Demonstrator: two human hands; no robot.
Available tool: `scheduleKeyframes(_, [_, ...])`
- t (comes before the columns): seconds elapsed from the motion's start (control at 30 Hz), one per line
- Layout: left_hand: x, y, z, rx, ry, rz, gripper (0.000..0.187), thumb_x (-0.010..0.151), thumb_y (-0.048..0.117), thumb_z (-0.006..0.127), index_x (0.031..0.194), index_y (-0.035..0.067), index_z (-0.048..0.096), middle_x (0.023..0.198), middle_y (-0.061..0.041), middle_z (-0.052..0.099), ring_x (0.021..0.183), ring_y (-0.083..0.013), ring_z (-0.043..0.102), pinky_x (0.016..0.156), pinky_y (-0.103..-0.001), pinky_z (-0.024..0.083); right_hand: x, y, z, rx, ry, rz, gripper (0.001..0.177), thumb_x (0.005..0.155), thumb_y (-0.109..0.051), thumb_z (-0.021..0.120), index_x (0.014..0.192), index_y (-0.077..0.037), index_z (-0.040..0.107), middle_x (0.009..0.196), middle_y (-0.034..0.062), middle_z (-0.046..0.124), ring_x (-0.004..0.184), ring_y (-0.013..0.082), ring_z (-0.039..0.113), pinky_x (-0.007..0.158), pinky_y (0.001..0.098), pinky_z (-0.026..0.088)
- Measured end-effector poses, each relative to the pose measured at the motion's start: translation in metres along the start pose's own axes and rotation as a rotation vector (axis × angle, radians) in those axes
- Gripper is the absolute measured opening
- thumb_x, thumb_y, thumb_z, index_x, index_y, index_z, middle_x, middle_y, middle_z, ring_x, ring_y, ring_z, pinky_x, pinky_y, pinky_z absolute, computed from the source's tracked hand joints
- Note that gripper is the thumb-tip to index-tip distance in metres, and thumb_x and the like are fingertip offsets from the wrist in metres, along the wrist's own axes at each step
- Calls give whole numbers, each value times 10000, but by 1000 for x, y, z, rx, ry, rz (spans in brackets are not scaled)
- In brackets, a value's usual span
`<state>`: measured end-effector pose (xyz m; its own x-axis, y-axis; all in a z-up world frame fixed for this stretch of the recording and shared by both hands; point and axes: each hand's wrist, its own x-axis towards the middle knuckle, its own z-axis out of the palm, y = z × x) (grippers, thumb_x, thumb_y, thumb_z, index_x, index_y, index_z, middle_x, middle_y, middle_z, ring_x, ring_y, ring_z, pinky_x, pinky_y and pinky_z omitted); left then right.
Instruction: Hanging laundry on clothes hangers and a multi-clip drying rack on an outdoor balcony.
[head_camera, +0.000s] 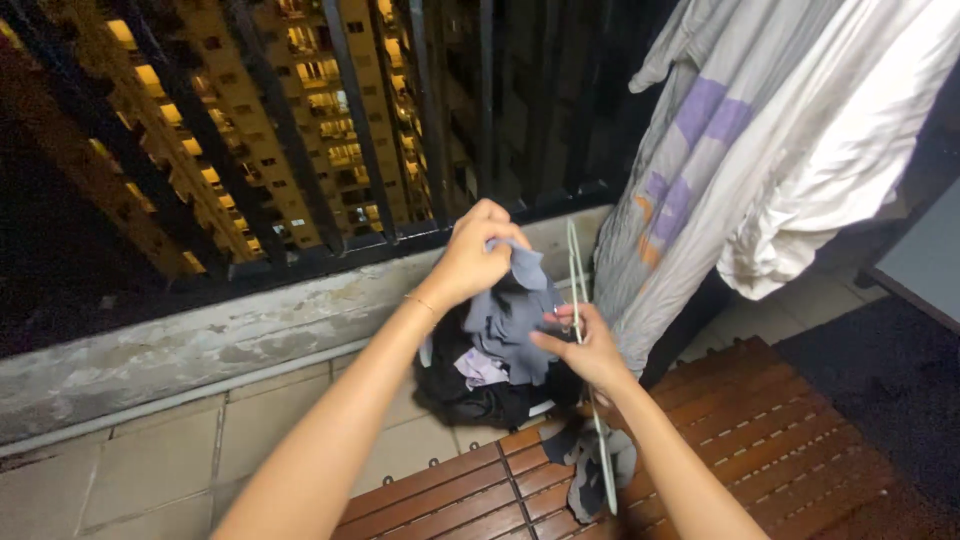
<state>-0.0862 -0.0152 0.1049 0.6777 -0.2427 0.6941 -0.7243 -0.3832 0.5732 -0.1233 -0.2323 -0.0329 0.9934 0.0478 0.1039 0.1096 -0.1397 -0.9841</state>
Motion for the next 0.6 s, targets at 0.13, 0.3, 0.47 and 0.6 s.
scheduleKeyframes(0.13, [12, 42, -29, -46, -106, -43, 290, 724, -48, 573, 804, 124, 793, 950, -89, 557, 910, -262, 618, 793, -327, 514, -8, -44, 30, 102, -75, 1, 654, 680, -175, 900, 1205, -78, 522, 1121, -25, 734, 1058, 111, 650, 940, 303, 506])
scheduleKeyframes(0.3, [9, 58, -54, 48, 53, -12, 223, 740, -59, 584, 862, 91, 695, 933, -66, 596, 927, -259, 638, 816, -354, 531, 14, -52, 39, -149, 190, -325, 285, 689, -99, 841, 927, -100, 685, 872, 9, 697, 839, 123, 646, 792, 309, 521])
scheduleKeyframes(0.47, [-30, 41, -104, 646, 109, 133, 249, 767, -76, 654, 971, 65, 651, 1043, -116, 548, 997, -331, 612, 790, -436, 509, 38, -80, -49, -434, 475, -340, 167, 749, -57, 729, 887, -98, 644, 701, 63, 629, 666, 189, 618, 622, 371, 491])
scheduleKeyframes(0.6, [-75, 7, -78, 665, -1, -62, 513, 609, -33, 625, 1120, 9, 626, 1096, -212, 556, 1019, -450, 585, 782, -500, 508, 43, -51, -94, -575, 515, -300, 193, 743, -95, 749, 888, -87, 621, 749, 56, 662, 705, 231, 666, 698, 380, 535])
